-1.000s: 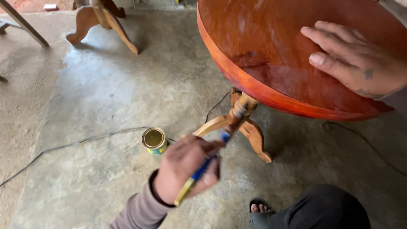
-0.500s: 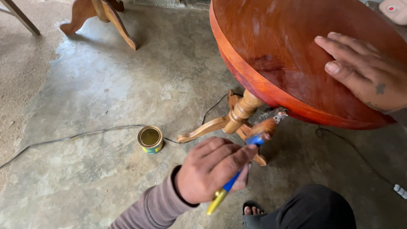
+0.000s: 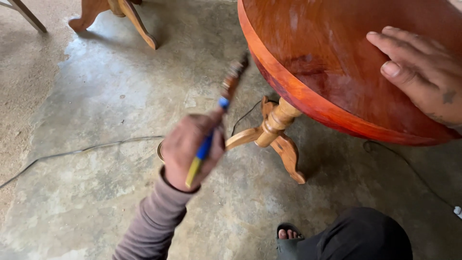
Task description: Varnishing a round wooden table using a paintbrush.
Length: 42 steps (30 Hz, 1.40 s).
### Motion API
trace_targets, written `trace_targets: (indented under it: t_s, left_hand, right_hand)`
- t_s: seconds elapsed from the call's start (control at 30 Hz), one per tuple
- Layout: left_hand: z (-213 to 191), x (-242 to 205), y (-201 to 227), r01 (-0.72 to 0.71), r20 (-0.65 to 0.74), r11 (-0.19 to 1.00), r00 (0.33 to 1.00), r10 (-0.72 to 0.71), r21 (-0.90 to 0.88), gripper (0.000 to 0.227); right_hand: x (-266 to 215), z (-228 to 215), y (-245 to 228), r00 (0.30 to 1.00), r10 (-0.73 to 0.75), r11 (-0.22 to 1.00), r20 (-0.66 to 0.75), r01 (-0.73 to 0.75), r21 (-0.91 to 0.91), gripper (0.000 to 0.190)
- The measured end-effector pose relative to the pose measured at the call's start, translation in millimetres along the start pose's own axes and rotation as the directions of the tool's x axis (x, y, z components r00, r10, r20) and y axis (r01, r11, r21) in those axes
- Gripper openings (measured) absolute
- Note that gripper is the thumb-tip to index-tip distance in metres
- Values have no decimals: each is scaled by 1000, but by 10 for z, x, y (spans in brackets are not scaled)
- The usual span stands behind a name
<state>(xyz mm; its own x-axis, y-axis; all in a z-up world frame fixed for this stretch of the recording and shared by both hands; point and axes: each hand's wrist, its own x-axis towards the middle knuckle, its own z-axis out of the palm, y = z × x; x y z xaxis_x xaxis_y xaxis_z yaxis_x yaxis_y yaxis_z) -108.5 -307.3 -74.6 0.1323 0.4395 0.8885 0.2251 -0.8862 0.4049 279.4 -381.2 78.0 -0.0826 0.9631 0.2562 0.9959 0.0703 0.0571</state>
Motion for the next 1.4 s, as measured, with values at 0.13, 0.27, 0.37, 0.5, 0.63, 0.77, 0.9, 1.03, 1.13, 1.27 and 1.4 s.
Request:
trace_targets:
  t_s: [0.13, 0.27, 0.37, 0.5, 0.63, 0.77, 0.9, 1.03, 1.13, 1.27, 1.4]
  left_hand:
    - [213, -162, 331, -248, 77, 962, 963, 258, -118, 27]
    - [330, -235, 644, -320, 122, 891, 919, 375, -323, 28]
    - [335, -233, 647, -319, 119, 841, 906, 406, -437, 28]
    - [328, -226, 398, -328, 100, 849, 911, 401, -413, 28]
    - [255, -180, 162, -265, 77, 919, 951, 298, -291, 29]
    - [163, -100, 16, -192, 39, 964, 979, 202, -183, 30]
    - [95, -77, -88, -58, 4, 994, 998, 59, -94, 31]
    - [194, -132, 60, -73, -41, 997, 997, 72, -21, 31]
    - [354, -305, 335, -261, -12, 962, 965, 261, -80, 27]
    - [400, -363, 648, -382, 44, 864, 907, 418, -327, 18]
    - [367, -331, 577, -360, 68, 832, 903, 425, -423, 21]
  right_hand:
    - [-14, -20, -47, 1000, -5, 1000, -4, 5, 10, 64]
    - [-28, 32, -8, 996, -29, 1000, -84, 28, -11, 64]
    - [2, 4, -37, 995, -56, 998, -85, 55, -18, 65]
    - [-3, 20, -20, 999, -22, 1000, -45, 21, -22, 65]
    - [8, -12, -8, 999, 19, 1000, 30, -19, -13, 66]
    - [-8, -23, 8, 1000, -18, 1000, 19, 18, 0, 68]
    - [-5, 2, 64, 999, -45, 999, 20, 45, 12, 67]
    - [-7, -5, 58, 999, -51, 999, 3, 51, 9, 67]
    - [-3, -45, -45, 1000, -6, 999, 13, 5, 33, 67]
    - [11, -22, -57, 998, 57, 998, 14, -57, 19, 64]
    - [-16, -5, -43, 1000, -3, 1000, -22, 4, 23, 63]
